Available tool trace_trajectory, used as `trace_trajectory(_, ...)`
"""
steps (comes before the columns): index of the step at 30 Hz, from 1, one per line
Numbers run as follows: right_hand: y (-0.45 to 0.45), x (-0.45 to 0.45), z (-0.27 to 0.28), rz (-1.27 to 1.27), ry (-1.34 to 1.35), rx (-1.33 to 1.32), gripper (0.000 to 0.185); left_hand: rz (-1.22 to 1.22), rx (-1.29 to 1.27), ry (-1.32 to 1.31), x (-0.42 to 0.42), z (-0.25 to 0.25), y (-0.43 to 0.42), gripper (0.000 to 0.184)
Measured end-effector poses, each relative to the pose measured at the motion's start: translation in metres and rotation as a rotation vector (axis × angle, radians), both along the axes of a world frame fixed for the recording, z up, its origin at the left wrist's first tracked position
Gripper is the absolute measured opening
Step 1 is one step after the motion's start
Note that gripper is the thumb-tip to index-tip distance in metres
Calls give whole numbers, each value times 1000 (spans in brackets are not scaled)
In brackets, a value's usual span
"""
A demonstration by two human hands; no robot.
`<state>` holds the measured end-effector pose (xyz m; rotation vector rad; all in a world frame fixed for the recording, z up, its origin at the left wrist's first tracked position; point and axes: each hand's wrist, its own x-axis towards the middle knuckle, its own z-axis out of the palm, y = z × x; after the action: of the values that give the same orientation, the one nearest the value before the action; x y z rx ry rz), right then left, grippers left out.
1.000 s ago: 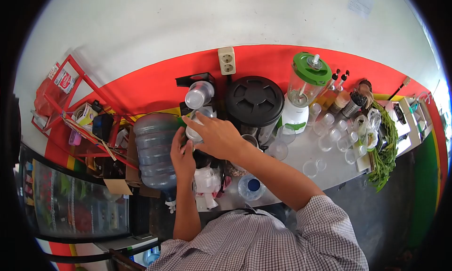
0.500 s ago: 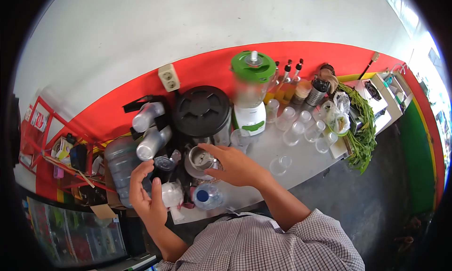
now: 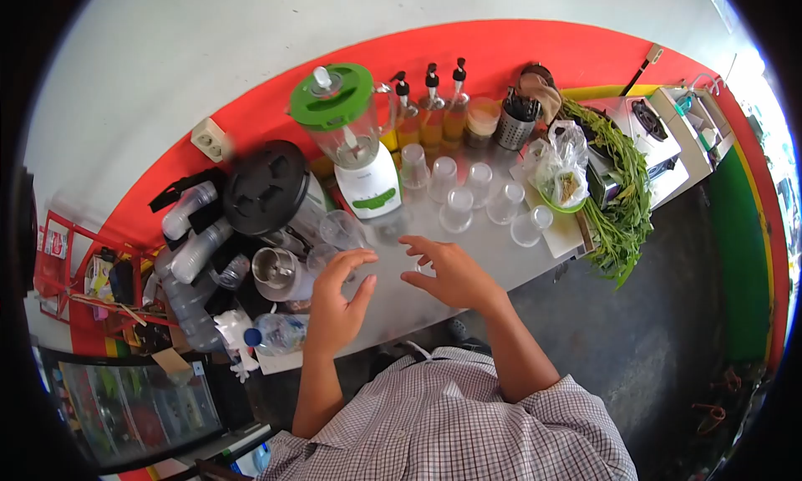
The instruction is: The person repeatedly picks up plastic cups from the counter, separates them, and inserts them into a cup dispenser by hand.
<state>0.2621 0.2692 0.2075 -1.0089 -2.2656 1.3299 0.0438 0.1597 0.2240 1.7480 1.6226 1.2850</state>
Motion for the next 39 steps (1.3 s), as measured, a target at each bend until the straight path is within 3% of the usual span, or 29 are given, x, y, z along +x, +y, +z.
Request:
trace_trajectory(3,6,28,-26,-6,-42,2,68,56,-278,-176,34,-48,4,46)
trace_trajectory(9,22,70,-62,75,-74,-110,69,160,-410,-225,85,-115,9,72)
trace_trajectory(13,35,87,-88,57,-57,-109,67,243,-428,-230,107,-135,25,78)
trace_trajectory(15,40,90,-103,-28,6,-104,75,298,-438,-191,113,-139,32,80)
trace_trajectory(22,87,76,-110,-299,91,79,92,304,-376,-22,111,-154,61,70)
trace_trajectory(24,104,70,-114,-251,-5,328,93,281,-325,95,108,-159,66,67)
trace_trajectory(39,104,52,-144,-266,-103,310,93,231,-314,21,105,-183,73,57)
